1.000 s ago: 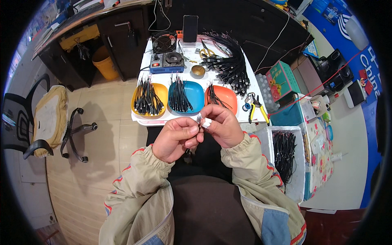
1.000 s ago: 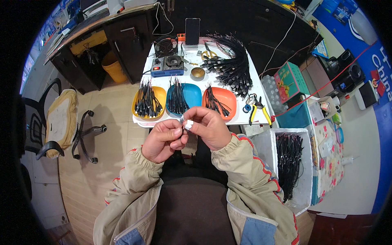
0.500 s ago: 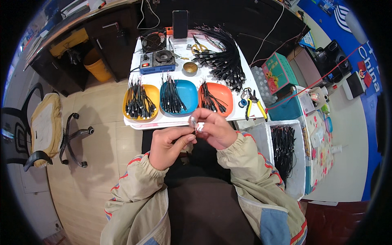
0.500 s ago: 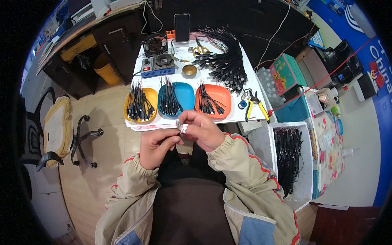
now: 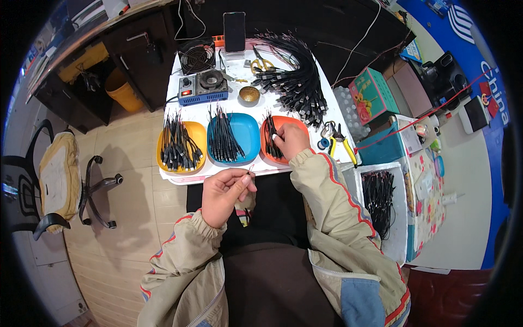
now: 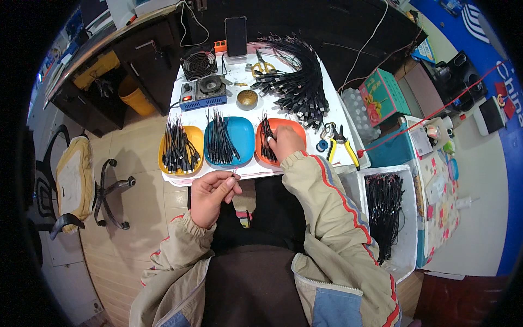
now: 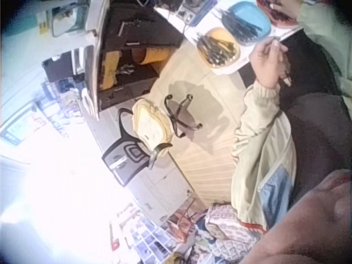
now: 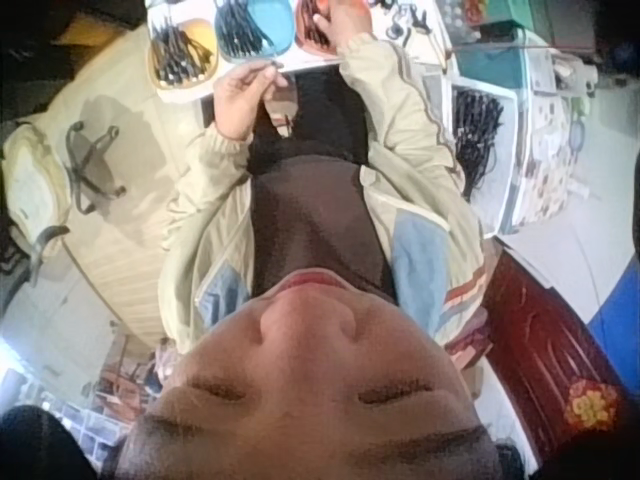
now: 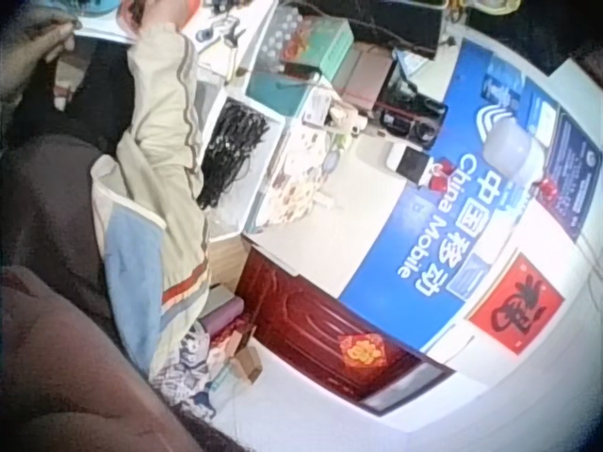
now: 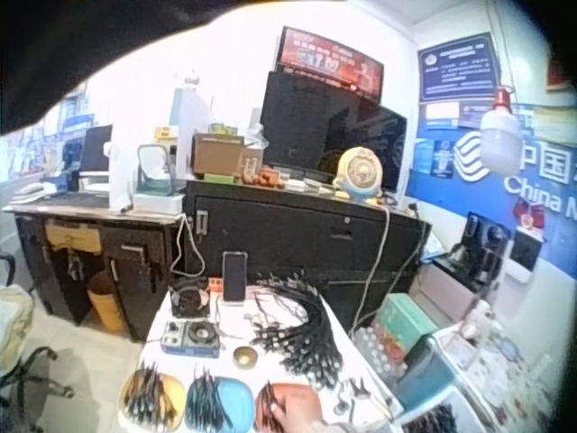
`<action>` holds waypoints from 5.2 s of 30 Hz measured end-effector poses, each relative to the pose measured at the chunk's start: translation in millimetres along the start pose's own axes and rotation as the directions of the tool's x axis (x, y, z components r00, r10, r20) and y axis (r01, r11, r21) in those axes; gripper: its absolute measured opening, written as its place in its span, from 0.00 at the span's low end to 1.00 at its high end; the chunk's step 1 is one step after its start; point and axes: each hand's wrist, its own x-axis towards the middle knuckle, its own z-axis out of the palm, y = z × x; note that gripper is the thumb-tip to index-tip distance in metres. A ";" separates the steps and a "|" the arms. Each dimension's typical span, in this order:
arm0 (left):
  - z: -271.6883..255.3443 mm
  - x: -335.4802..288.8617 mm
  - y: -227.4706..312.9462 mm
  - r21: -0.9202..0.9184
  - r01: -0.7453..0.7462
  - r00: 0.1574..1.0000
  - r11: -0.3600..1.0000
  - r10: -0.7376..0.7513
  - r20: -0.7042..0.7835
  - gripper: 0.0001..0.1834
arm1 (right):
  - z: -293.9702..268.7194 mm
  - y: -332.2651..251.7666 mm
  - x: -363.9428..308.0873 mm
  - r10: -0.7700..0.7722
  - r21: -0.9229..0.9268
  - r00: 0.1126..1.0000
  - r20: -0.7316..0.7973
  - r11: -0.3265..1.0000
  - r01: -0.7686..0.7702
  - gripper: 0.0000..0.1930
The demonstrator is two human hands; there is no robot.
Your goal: The person repeatedly picks black cables from colored trays, inserts a small white connector into the cable end, and places the assembled cable into a white bin. The process is repeated multiple times with consistent hand movements.
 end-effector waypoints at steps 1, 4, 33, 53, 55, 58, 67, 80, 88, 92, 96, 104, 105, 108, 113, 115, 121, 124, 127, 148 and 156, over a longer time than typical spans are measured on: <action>-0.1 -0.2 -0.6 -0.003 0.005 1.000 1.000 -0.005 -0.005 0.09 | 1.1 0.7 0.7 -0.001 -0.052 1.000 0.002 0.999 0.002 0.08; -1.2 -0.6 -2.2 -0.010 0.015 1.000 1.000 -0.015 -0.020 0.09 | -4.9 0.7 -3.6 0.048 -0.043 0.998 0.033 0.998 -0.046 0.08; 47.4 -8.2 2.9 -0.156 -0.184 0.979 0.971 0.167 -0.113 0.09 | -89.8 -91.7 -120.4 -0.137 0.847 0.990 -0.010 0.525 0.081 0.07; 21.5 -0.1 8.7 -0.158 0.222 0.945 0.962 -0.172 0.280 0.09 | -62.3 -64.1 -97.1 -0.422 0.711 0.712 0.561 -0.195 -0.676 0.11; 17.8 3.1 6.2 -0.096 0.223 0.944 0.970 -0.191 0.268 0.08 | -50.7 -61.6 -94.4 -0.514 0.594 0.635 0.577 -0.268 -0.758 0.13; 12.1 9.8 0.8 -0.077 0.219 0.955 0.973 -0.197 0.223 0.07 | -39.5 -45.2 -74.8 -0.529 0.631 0.601 0.599 -0.151 -0.761 0.15; 6.3 23.4 -14.0 -0.058 0.159 0.970 0.986 -0.145 0.196 0.07 | -51.8 131.0 145.0 0.258 -0.262 0.928 -0.269 0.908 -0.328 0.17; 17.4 16.0 -18.8 -0.102 0.200 0.967 0.974 -0.180 0.181 0.07 | -47.0 145.9 170.8 0.228 -0.146 0.955 -0.190 0.955 -0.257 0.21; 12.3 10.0 -13.8 -0.112 0.147 0.984 0.983 -0.133 0.123 0.07 | -70.5 149.8 175.8 0.314 -0.114 0.938 -0.144 0.937 -0.331 0.14; 18.4 10.6 -18.6 -0.135 0.161 0.981 0.978 -0.143 0.134 0.07 | -108.7 127.0 148.2 0.471 0.564 0.859 0.199 0.662 -0.494 0.12; 19.9 11.9 -11.4 -0.103 0.119 0.984 0.987 -0.103 0.148 0.07 | -140.2 71.5 105.2 0.310 0.686 0.943 0.123 0.659 -0.306 0.07; 36.1 38.7 24.0 -0.311 0.107 0.975 0.944 -0.038 0.219 0.09 | -60.3 -57.4 -139.1 -0.423 0.403 0.892 0.158 0.853 0.333 0.07; 34.6 41.0 32.1 -0.296 0.054 0.979 0.954 0.009 0.205 0.09 | -37.1 -65.4 -154.0 -0.471 0.418 0.874 0.122 0.823 0.385 0.08; 26.0 43.2 58.0 -0.247 -0.145 0.980 0.958 0.174 0.101 0.08 | 21.5 -67.7 -175.9 -0.567 0.413 0.809 0.155 0.781 0.469 0.08; 14.4 10.4 73.2 -0.097 -0.358 0.932 0.929 0.362 0.021 0.08 | 45.3 -57.7 -156.9 -0.463 0.425 0.728 0.506 0.868 0.257 0.08; 13.7 -8.0 66.0 -0.069 -0.395 0.914 0.916 0.400 0.068 0.08 | 19.0 -60.5 -139.0 -0.462 0.696 0.844 0.271 0.700 0.160 0.08; 18.5 -35.5 43.9 -0.042 -0.340 0.920 0.940 0.341 0.191 0.08 | -78.9 -97.2 -101.6 -0.361 0.956 0.893 0.270 0.213 -0.202 0.09; 19.7 -35.3 41.1 -0.072 -0.276 0.927 0.958 0.286 0.241 0.09 | -95.4 -113.2 -103.4 -0.436 0.955 0.851 0.293 0.183 -0.234 0.07; 18.8 -31.9 40.5 -0.109 -0.205 0.928 0.973 0.228 0.293 0.09 | -99.4 -114.8 -104.6 -0.464 0.957 0.837 0.290 0.169 -0.238 0.06; 33.7 -30.8 32.6 -0.159 -0.123 0.992 0.980 0.126 0.011 0.09 | -91.2 -109.6 -110.8 -0.296 0.975 0.947 0.125 0.213 -0.062 0.06; 37.3 -32.7 33.4 -0.144 -0.107 0.994 0.984 0.109 0.003 0.09 | -92.1 -111.1 -113.6 -0.301 0.934 0.953 0.040 0.349 0.071 0.05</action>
